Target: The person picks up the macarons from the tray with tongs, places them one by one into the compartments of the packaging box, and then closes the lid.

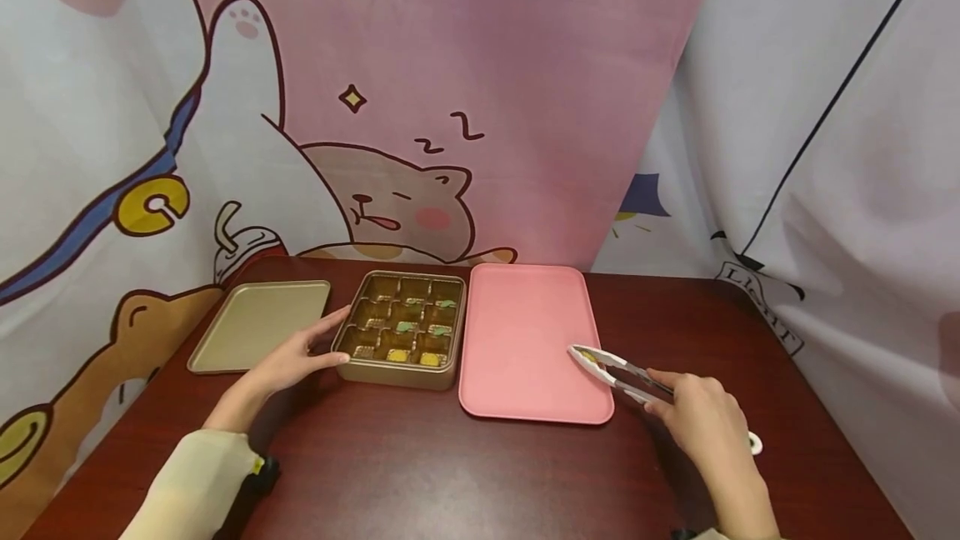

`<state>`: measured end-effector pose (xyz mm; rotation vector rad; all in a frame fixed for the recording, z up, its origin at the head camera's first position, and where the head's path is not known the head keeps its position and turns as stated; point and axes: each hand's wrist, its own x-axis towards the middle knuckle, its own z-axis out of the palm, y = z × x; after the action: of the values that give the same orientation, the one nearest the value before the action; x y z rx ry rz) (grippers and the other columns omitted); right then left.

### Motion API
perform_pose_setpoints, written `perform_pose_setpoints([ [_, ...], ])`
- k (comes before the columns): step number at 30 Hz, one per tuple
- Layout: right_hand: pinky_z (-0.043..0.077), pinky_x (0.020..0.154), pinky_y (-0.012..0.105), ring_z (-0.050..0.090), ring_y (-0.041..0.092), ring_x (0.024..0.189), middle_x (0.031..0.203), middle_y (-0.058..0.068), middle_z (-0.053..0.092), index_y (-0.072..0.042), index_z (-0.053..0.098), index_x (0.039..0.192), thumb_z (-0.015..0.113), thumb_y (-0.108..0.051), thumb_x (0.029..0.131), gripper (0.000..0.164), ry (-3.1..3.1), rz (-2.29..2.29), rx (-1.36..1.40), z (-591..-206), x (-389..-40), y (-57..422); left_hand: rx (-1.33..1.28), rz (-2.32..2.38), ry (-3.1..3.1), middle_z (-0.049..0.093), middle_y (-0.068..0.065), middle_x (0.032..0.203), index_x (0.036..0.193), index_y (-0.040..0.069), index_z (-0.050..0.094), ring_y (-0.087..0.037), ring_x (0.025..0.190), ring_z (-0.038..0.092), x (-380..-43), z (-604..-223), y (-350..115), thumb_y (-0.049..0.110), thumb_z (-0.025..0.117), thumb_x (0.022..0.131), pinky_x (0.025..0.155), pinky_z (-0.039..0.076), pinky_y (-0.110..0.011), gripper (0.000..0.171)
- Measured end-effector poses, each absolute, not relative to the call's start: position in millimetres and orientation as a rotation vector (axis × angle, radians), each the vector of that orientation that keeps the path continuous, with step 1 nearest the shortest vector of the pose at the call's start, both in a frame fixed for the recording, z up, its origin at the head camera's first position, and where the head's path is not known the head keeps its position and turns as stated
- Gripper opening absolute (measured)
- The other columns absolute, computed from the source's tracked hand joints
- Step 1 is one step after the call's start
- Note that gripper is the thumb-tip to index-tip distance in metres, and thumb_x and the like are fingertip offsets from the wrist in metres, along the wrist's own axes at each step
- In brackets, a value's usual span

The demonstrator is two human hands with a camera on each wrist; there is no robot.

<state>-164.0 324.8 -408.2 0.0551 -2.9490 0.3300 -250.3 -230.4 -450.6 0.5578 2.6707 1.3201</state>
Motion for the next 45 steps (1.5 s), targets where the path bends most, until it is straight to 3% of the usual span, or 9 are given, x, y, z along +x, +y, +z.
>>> perform_pose_setpoints([
  [7, 0.047, 0.059, 0.055, 0.065, 0.038, 0.071, 0.088, 0.023, 0.074, -0.010, 0.074, 0.119, 0.085, -0.018, 0.075, 0.045, -2.900, 0.390, 0.121, -417, -164, 316, 0.571, 1.337, 2.673, 0.022, -0.017, 0.166, 0.158, 0.005, 0.027, -0.042, 0.152, 0.020, -253, -451, -232, 0.024, 0.072, 0.092, 0.117, 0.020, -0.066, 0.081],
  [19, 0.044, 0.055, 0.042, 0.064, 0.025, 0.068, 0.085, 0.017, 0.076, -0.010, 0.076, 0.115, 0.084, -0.019, 0.076, 0.041, -2.851, 0.439, 0.247, -417, -171, 295, 0.559, 1.337, 2.667, 0.021, -0.019, 0.165, 0.158, 0.006, 0.027, -0.043, 0.150, 0.022, -250, -452, -231, 0.027, 0.072, 0.092, 0.117, 0.021, -0.066, 0.083],
  [24, 0.039, 0.056, 0.036, 0.055, 0.019, 0.065, 0.082, 0.013, 0.076, -0.011, 0.076, 0.115, 0.085, -0.020, 0.076, 0.042, -2.820, 0.459, 0.268, -415, -174, 291, 0.557, 1.334, 2.669, 0.022, -0.019, 0.165, 0.158, 0.006, 0.027, -0.043, 0.151, 0.022, -250, -451, -230, 0.027, 0.072, 0.092, 0.117, 0.020, -0.066, 0.083],
  [30, 0.036, 0.055, 0.034, 0.048, 0.017, 0.062, 0.066, 0.006, 0.071, -0.010, 0.076, 0.115, 0.084, -0.018, 0.076, 0.040, -2.789, 0.481, 0.296, -408, -177, 284, 0.551, 1.327, 2.672, 0.022, -0.018, 0.166, 0.158, 0.006, 0.026, -0.043, 0.150, 0.023, -250, -450, -229, 0.023, 0.071, 0.093, 0.116, 0.022, -0.067, 0.081],
  [37, 0.030, 0.054, 0.031, 0.038, 0.014, 0.056, 0.044, -0.007, 0.046, -0.009, 0.075, 0.118, 0.083, -0.018, 0.078, 0.042, -2.790, 0.499, 0.305, -399, -183, 269, 0.563, 1.338, 2.662, 0.021, -0.017, 0.166, 0.158, 0.006, 0.026, -0.042, 0.151, 0.022, -251, -450, -229, 0.025, 0.072, 0.092, 0.118, 0.020, -0.065, 0.082],
  [43, 0.023, 0.050, 0.028, 0.032, 0.012, 0.054, 0.045, -0.006, 0.047, -0.007, 0.074, 0.119, 0.084, -0.019, 0.078, 0.044, -2.800, 0.542, 0.317, -391, -189, 253, 0.561, 1.334, 2.661, 0.021, -0.018, 0.166, 0.158, 0.006, 0.026, -0.042, 0.152, 0.019, -251, -451, -229, 0.026, 0.072, 0.092, 0.118, 0.018, -0.065, 0.083],
  [45, 0.025, 0.049, 0.027, 0.034, 0.012, 0.055, 0.048, -0.004, 0.055, -0.007, 0.075, 0.118, 0.085, -0.018, 0.077, 0.044, -2.790, 0.559, 0.332, -387, -191, 248, 0.558, 1.333, 2.660, 0.021, -0.018, 0.166, 0.158, 0.006, 0.026, -0.042, 0.152, 0.019, -251, -450, -229, 0.026, 0.072, 0.092, 0.118, 0.018, -0.066, 0.083],
])
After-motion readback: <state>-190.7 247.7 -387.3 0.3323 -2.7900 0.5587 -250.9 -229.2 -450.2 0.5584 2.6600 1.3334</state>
